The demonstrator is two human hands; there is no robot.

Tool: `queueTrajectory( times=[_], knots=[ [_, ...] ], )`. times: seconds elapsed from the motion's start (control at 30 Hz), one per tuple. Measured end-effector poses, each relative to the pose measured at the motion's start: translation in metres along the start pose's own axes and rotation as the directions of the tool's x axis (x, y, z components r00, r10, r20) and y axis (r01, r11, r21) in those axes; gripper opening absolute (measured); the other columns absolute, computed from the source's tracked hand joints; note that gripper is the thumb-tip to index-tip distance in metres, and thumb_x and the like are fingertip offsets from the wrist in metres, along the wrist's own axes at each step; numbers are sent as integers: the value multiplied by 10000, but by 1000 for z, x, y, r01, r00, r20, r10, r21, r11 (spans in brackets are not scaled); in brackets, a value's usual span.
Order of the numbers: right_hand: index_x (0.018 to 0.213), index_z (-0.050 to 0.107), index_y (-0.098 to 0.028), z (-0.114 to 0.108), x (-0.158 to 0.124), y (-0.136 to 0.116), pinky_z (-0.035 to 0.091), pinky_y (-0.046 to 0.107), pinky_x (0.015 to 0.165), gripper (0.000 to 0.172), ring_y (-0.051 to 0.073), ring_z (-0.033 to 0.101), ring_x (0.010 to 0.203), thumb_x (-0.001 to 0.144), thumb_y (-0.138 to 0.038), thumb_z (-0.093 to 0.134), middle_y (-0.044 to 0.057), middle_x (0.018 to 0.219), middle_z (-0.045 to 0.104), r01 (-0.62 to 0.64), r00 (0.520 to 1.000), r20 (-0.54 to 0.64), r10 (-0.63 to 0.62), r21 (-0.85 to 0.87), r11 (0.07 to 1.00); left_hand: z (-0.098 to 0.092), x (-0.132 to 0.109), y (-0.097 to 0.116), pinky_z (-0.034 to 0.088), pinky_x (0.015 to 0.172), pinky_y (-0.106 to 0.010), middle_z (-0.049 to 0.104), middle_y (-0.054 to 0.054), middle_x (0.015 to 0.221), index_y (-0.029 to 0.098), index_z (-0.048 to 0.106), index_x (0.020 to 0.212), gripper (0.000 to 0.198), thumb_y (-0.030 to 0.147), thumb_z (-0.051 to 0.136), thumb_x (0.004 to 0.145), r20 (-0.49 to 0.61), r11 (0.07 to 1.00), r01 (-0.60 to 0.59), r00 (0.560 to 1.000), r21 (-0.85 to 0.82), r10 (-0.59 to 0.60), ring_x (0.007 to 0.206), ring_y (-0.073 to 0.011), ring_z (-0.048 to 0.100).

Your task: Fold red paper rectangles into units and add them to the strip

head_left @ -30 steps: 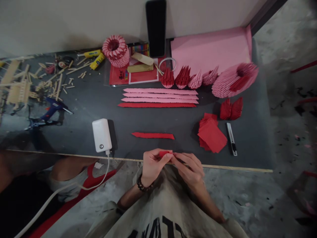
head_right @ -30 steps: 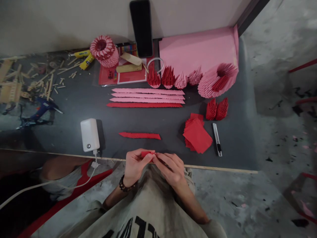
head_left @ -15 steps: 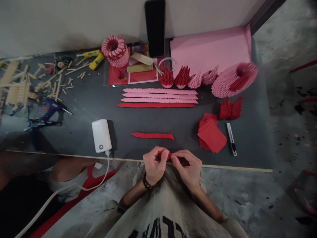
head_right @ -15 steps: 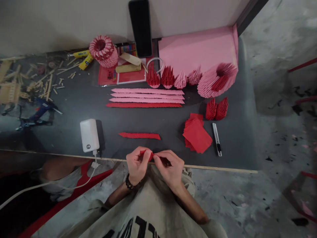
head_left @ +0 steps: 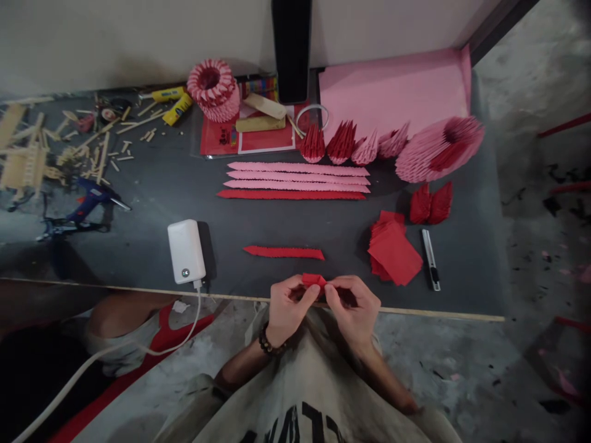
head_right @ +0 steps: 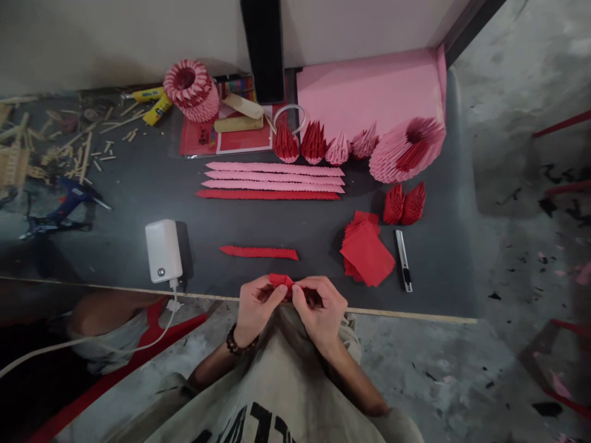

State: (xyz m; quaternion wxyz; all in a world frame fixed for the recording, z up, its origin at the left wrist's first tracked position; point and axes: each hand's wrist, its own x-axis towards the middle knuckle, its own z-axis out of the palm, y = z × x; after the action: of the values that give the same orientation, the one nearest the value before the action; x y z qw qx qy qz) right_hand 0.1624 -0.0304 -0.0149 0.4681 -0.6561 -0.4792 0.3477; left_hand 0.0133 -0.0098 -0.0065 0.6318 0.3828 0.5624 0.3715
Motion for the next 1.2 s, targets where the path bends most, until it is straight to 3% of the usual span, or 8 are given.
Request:
queueTrajectory(
  times=[0.17,0.33,0.5,0.6,0.9,0.93,1.07,1.2],
  knots=[
    [961,806,-216,0,0,1,538,266,623,97,156,708,752,889,-262,760,39,907,780,-14,999,35,13,29,999,-1,0,0,615,825,-295,832,-80,934,171,839,989,205,351,752,941,7,993,-60,998,104,59,858,-200,771],
    [885,780,-221,3,1,-1,527,240,562,18,128,681,662,886,-215,763,3,817,768,63,998,-23,-63,-8,998,-3,1,3,590,778,-278,820,-80,904,158,836,979,210,349,773,917,7,997,13,1000,76,-14,809,-190,739],
    [938,785,-243,3,2,4,602,237,587,124,136,736,702,870,-142,762,10,884,794,272,961,-32,-276,-92,958,-8,3,5,562,695,-258,764,-47,765,135,789,809,314,442,833,854,60,980,158,987,-120,-152,696,-157,676],
    [975,803,-285,-3,3,13,633,236,626,214,133,760,697,860,-108,768,-9,885,808,401,916,23,-401,-109,910,-12,6,8,571,706,-265,763,-44,750,137,779,784,318,442,853,834,123,953,225,971,-201,-203,685,-154,678],
    [1220,781,-320,-33,12,19,682,283,865,374,189,827,945,898,-131,769,11,1096,851,764,638,349,-686,-179,620,-19,4,13,539,672,-266,750,-54,747,141,782,799,296,423,853,852,212,943,261,953,-208,-217,680,-152,658],
    [1211,785,-336,-33,12,21,681,294,859,375,195,827,939,899,-129,763,8,1081,854,738,664,332,-669,-151,658,-19,3,13,541,669,-270,749,-50,738,150,779,797,284,415,876,830,205,953,236,959,-191,-196,677,-155,658],
    [1175,792,-315,-23,9,20,667,324,741,296,207,807,813,916,-186,733,38,978,845,419,899,161,-408,-43,907,-16,0,10,585,717,-292,789,-61,840,172,773,841,252,406,868,846,149,981,126,983,-150,-104,747,-173,707],
    [987,806,-231,-14,6,8,578,267,562,115,161,725,645,896,-290,768,39,854,812,188,965,179,-193,46,981,-13,-1,10,627,794,-316,808,-90,918,161,785,907,273,426,839,871,138,996,50,990,-72,-40,835,-200,748]
  ],
)
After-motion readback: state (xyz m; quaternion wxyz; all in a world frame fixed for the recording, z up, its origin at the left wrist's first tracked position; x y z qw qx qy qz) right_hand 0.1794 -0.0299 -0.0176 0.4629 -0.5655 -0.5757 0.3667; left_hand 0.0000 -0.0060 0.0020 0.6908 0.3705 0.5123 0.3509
